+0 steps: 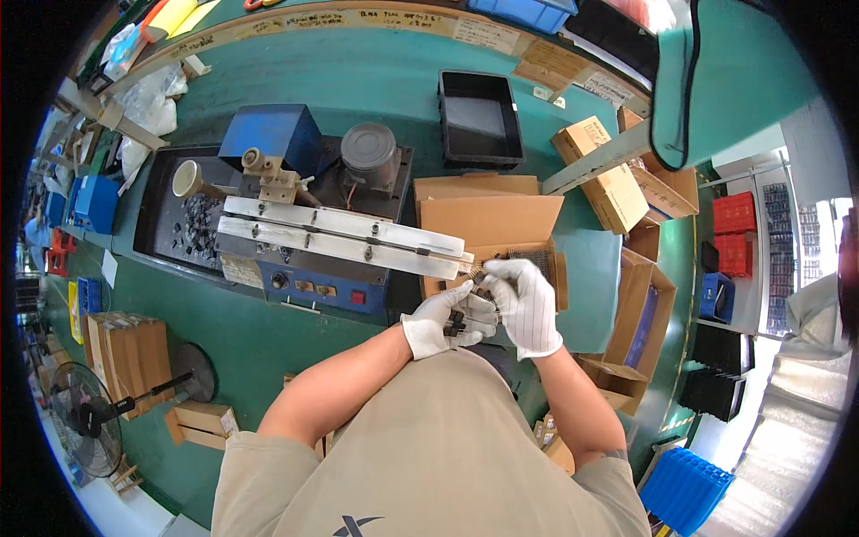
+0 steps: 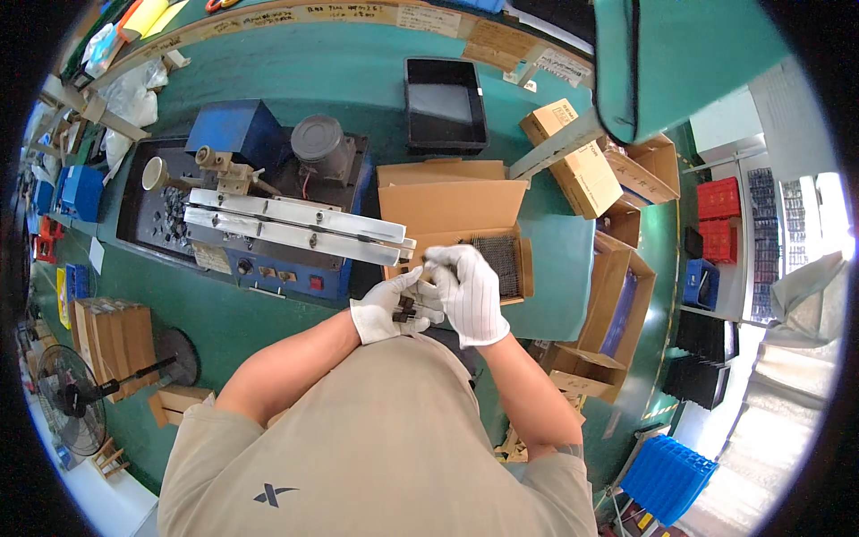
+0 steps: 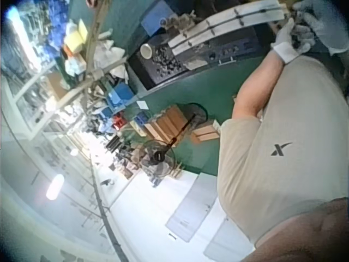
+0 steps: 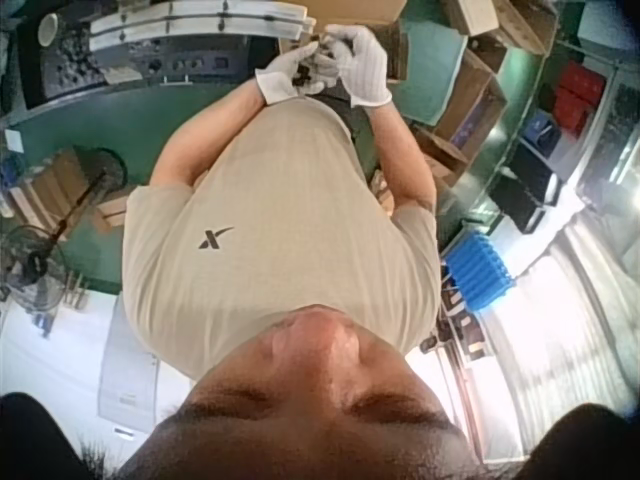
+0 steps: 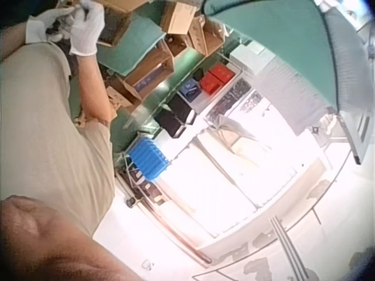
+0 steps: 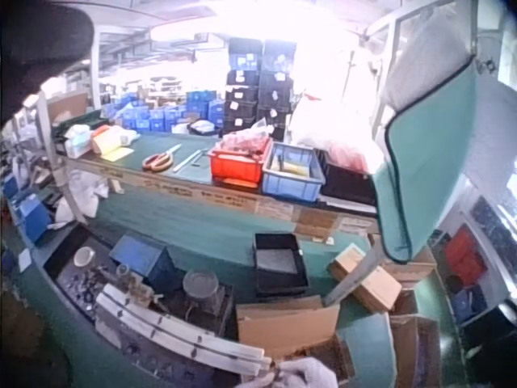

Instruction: The person picks small black electronic components from a cardboard box and places them into a blue machine with a white track. They handle the components one by one, orienting them before insertion. The person repeats this process, occasionally adjusting the pile of components in the box.

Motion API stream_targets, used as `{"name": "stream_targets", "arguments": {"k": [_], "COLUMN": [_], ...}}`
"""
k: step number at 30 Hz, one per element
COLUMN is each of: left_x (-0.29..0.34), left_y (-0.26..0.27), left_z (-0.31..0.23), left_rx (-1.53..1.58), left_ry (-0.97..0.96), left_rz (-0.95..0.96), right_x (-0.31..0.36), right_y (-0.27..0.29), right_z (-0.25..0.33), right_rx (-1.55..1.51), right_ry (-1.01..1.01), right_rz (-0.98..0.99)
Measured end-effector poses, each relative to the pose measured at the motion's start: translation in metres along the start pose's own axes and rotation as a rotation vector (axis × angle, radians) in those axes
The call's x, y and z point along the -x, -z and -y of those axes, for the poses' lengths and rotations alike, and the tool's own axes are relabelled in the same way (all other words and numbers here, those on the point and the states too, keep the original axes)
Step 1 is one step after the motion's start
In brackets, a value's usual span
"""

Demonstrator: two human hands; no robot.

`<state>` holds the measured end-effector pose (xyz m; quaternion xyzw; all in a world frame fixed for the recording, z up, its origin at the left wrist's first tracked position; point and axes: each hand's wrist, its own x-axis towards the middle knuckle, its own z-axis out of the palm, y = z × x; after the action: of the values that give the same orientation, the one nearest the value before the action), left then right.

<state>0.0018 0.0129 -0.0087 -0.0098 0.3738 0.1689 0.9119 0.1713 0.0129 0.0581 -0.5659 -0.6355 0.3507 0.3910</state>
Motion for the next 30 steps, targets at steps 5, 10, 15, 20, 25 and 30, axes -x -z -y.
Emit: {"name": "stream_targets", "arguments": {"k": [5, 10, 15, 20, 25, 30], "left_x": [0.006, 0.003, 0.002, -0.005, 0.006, -0.02], "left_y": [-0.005, -0.003, -0.002, 0.002, -0.012, 0.029], "left_z": [-0.001, 0.003, 0.005, 0.009, 0.005, 0.014], "left_rx": [-0.05, -0.014, 0.011, 0.013, 0.16, 0.236], "left_ry": [-0.004, -0.003, -0.031, -0.019, -0.019, -0.005], "left_rz": [-0.04, -0.099, -0.094, -0.157, -0.115, 0.094], "right_x": [-0.023, -0.024, -0.02, -0.024, -0.01, 0.017], "right_y": [-0.008, -0.016, -0.023, -0.03, -0.025, -0.007], "right_z": [0.014, 0.016, 0.015, 0.011, 0.03, 0.027], "right_rx": [0.142, 0.103, 0.068, 0.094, 0.007, 0.562], "right_ry": [0.191, 0.222, 0.246, 0.298, 0.103, 0.46], "right_rz": [-0.066, -0.074, -0.097, -0.074, -0.18, 0.504]}}
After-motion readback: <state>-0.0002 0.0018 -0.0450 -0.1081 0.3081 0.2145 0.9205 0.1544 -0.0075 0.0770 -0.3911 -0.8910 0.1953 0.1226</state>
